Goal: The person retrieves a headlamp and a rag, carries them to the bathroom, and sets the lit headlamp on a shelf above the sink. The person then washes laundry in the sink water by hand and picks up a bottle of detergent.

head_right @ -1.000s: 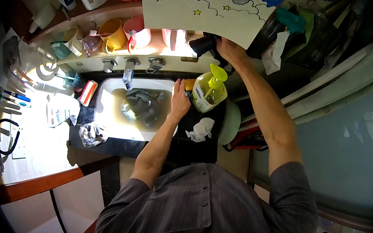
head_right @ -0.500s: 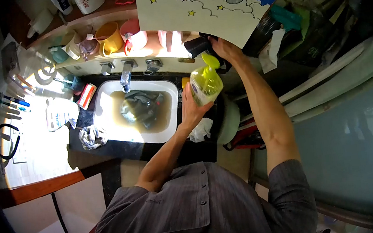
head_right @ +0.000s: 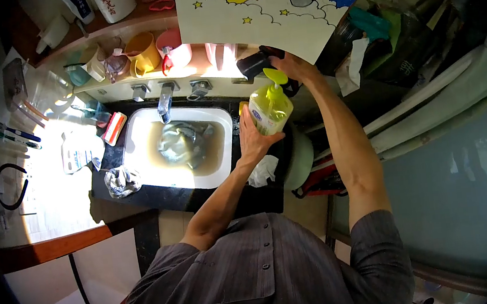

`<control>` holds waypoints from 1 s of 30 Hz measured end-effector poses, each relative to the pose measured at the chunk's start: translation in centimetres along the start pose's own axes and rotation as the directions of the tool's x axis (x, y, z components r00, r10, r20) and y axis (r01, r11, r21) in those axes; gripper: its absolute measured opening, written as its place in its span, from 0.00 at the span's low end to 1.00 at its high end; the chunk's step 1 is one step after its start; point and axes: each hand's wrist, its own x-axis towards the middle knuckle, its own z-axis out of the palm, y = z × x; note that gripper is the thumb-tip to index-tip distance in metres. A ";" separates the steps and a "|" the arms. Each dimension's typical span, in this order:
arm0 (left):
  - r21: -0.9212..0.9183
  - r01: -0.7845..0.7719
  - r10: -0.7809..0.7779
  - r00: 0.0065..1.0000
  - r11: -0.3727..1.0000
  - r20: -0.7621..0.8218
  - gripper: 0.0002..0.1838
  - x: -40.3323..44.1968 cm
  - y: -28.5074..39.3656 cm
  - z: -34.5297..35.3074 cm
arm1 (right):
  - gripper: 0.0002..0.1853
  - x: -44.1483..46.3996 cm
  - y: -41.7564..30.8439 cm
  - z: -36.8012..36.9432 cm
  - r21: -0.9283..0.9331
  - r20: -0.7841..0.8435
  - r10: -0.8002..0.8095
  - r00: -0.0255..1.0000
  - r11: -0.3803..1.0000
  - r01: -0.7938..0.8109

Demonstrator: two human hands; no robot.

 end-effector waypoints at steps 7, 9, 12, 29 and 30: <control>-0.024 -0.075 0.076 0.995 0.997 0.060 0.66 -0.3 -2.0 0.7 | 0.37 -0.2 1.1 0.9 -0.038 -0.084 -0.100 0.991 0.995 0.097; -0.055 -0.119 0.121 0.992 0.991 0.030 0.63 0.0 -2.3 0.8 | 0.35 0.3 1.6 1.2 0.035 -0.088 -0.144 0.986 0.988 0.148; -0.013 -0.126 0.125 0.991 0.992 -0.040 0.62 0.2 -1.8 1.1 | 0.34 0.8 2.5 1.4 -0.007 -0.127 -0.284 0.950 0.958 0.285; 0.332 -0.189 0.121 0.969 0.924 0.216 0.45 1.4 -8.8 -1.4 | 0.29 0.1 2.4 2.1 -0.047 -0.163 -0.218 0.962 0.976 0.213; 0.324 -0.274 0.206 0.952 0.906 0.228 0.44 3.1 -9.4 -0.8 | 0.30 0.1 2.5 2.0 -0.061 -0.162 -0.242 0.957 0.970 0.235</control>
